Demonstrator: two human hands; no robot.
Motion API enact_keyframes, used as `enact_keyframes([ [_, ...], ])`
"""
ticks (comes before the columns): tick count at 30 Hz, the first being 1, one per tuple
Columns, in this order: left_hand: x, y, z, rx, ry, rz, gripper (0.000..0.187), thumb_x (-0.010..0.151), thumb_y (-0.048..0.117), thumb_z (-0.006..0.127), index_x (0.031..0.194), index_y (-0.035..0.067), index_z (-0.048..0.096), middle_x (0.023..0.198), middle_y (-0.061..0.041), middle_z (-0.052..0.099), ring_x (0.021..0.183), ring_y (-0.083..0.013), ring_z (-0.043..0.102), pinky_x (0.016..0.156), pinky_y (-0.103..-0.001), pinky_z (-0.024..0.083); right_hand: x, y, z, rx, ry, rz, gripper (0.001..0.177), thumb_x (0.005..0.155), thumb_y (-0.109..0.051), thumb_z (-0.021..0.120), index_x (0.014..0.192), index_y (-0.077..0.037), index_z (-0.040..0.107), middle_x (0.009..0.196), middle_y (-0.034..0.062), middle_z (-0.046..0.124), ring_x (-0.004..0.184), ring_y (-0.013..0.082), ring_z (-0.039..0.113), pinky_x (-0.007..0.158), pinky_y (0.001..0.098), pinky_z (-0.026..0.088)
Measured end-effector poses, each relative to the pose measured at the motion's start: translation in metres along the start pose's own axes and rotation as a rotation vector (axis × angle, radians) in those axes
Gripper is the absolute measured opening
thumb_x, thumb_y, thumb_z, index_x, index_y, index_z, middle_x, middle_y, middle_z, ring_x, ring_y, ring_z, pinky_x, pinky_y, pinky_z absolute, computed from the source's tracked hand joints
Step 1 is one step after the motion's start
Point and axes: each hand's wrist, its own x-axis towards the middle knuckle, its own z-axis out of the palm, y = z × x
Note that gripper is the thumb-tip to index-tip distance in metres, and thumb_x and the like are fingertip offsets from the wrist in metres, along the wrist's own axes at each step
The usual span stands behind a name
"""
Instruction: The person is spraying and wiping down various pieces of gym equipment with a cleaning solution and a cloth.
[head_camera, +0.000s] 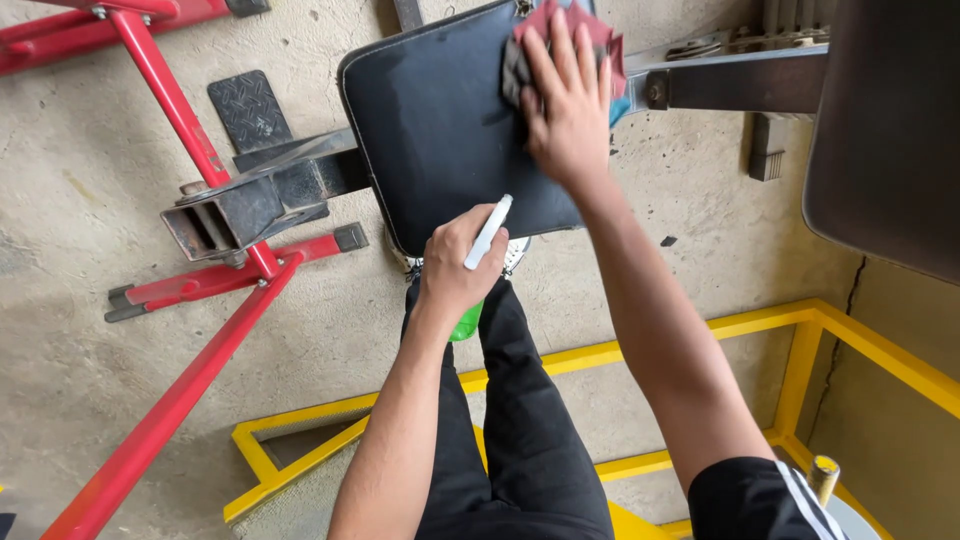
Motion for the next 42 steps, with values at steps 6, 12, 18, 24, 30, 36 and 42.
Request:
enact_keyframes([
  [6, -0.004, -0.004, -0.028, -0.084, 0.049, 0.087, 0.024, 0.093, 0.013, 0.063, 0.113, 0.002, 0.07, 0.097, -0.02, 0.075, 0.091, -0.0391, 0.073, 0.078, -0.043, 0.059, -0.139, -0.027, 0.013, -0.056, -0.24, -0.166, 0.055, 0.104, -0.027, 0.061, 0.157, -0.027, 0.049, 0.172, 0.0042, 0.035, 0.161, 0.0315, 0.027, 0.131, 0.0583, 0.019],
  [12, -0.013, -0.008, -0.052, -0.036, 0.007, -0.003, 0.023, 0.092, 0.012, 0.064, 0.112, 0.002, 0.07, 0.093, -0.019, 0.074, 0.088, -0.0376, 0.074, 0.077, -0.041, 0.059, -0.019, 0.006, 0.002, -0.076, 0.015, -0.103, 0.051, 0.11, -0.033, 0.059, 0.16, -0.026, 0.05, 0.171, 0.0089, 0.034, 0.159, 0.0348, 0.026, 0.128, 0.0647, 0.014],
  [18, -0.018, -0.017, -0.071, -0.054, 0.049, 0.021, 0.022, 0.093, 0.011, 0.065, 0.112, 0.001, 0.07, 0.093, -0.019, 0.074, 0.088, -0.0385, 0.073, 0.078, -0.042, 0.058, 0.014, -0.076, 0.025, -0.093, 0.102, -0.059, 0.051, 0.108, -0.032, 0.06, 0.159, -0.031, 0.051, 0.171, 0.005, 0.034, 0.161, 0.0347, 0.025, 0.131, 0.0623, 0.013],
  [24, -0.024, -0.035, -0.079, -0.084, 0.165, 0.095, 0.021, 0.094, 0.01, 0.066, 0.112, 0.001, 0.07, 0.101, -0.019, 0.075, 0.093, -0.037, 0.074, 0.08, -0.041, 0.059, -0.094, -0.074, 0.03, 0.011, -0.165, -0.261, 0.054, 0.098, -0.037, 0.063, 0.151, -0.032, 0.053, 0.166, 0.0084, 0.035, 0.154, 0.0366, 0.028, 0.122, 0.0633, 0.017],
  [30, -0.028, -0.037, -0.097, -0.08, 0.161, 0.008, 0.023, 0.093, 0.011, 0.066, 0.113, 0.002, 0.072, 0.099, -0.016, 0.077, 0.088, -0.0305, 0.077, 0.078, -0.037, 0.06, 0.019, -0.067, 0.037, -0.087, 0.197, 0.123, 0.046, 0.111, -0.032, 0.057, 0.157, -0.028, 0.054, 0.169, 0.0109, 0.036, 0.157, 0.0352, 0.028, 0.125, 0.0637, 0.018],
  [36, -0.033, -0.047, -0.104, -0.077, 0.307, 0.131, 0.022, 0.095, 0.007, 0.065, 0.114, -0.001, 0.07, 0.1, -0.017, 0.075, 0.09, -0.0303, 0.075, 0.079, -0.038, 0.06, 0.002, -0.159, 0.036, -0.072, 0.051, -0.167, 0.053, 0.105, -0.031, 0.062, 0.157, -0.029, 0.053, 0.17, 0.0072, 0.035, 0.159, 0.0337, 0.027, 0.13, 0.0605, 0.014],
  [42, -0.042, -0.047, -0.109, -0.265, 0.369, -0.135, 0.018, 0.098, 0.01, 0.062, 0.111, 0.001, 0.07, 0.083, -0.009, 0.072, 0.066, -0.0163, 0.072, 0.061, -0.031, 0.057, -0.081, -0.112, 0.04, -0.051, -0.118, -0.304, 0.061, 0.097, -0.043, 0.066, 0.154, -0.027, 0.051, 0.167, 0.0076, 0.035, 0.155, 0.0347, 0.03, 0.124, 0.0628, 0.018],
])
